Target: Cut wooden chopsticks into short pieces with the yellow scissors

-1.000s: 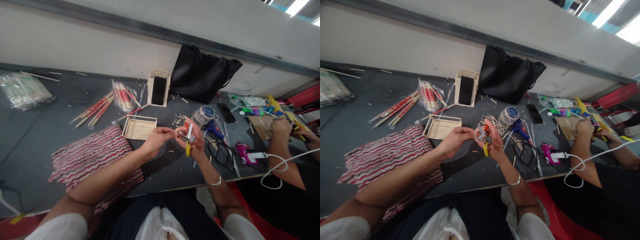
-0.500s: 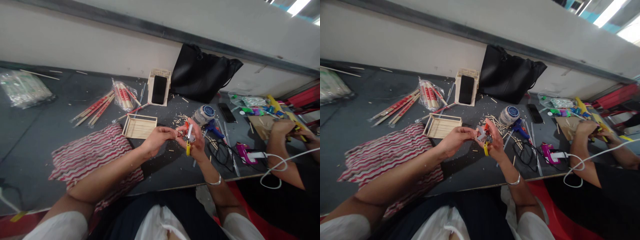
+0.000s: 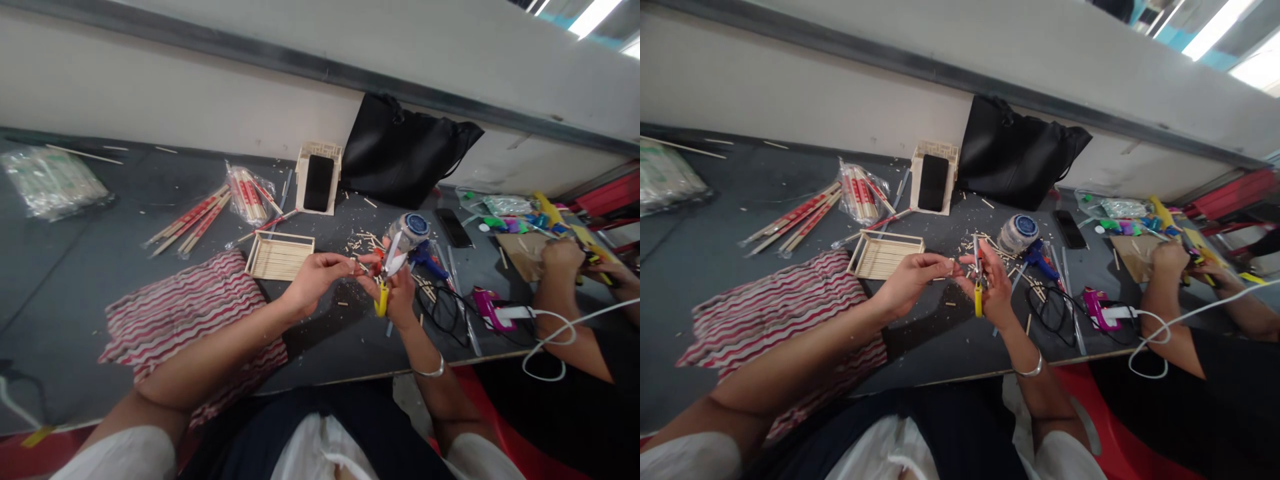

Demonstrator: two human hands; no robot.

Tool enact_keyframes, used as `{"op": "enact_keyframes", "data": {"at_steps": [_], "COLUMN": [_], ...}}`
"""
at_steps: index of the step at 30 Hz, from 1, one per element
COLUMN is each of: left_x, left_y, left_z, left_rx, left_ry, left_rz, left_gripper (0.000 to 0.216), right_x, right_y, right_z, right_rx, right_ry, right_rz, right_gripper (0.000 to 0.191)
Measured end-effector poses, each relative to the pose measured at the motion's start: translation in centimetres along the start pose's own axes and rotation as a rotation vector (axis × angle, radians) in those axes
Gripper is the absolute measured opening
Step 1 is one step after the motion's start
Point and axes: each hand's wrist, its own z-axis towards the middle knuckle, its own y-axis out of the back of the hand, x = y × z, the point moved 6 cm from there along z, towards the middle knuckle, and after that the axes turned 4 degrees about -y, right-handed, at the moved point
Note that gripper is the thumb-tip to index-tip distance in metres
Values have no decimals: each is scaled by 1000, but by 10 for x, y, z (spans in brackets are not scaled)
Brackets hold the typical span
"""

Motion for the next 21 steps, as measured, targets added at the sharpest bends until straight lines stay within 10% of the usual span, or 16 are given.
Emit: {"op": "enact_keyframes", "data": {"at_steps": [6, 21], "left_x": [-15, -27], "left_y": [1, 5], "left_z": [-4, -7], "left_rx": [-5, -48], "left_ry": [-151, -293], "left_rz": [125, 273], "left_gripper": [22, 20], "right_x": [4, 16], "right_y": [15, 10], "right_z": [4, 4], "right_rx": [-78, 21], "right_ry": [-15, 19], "right_rz": [-91, -107], "right_gripper": [41, 39]}}
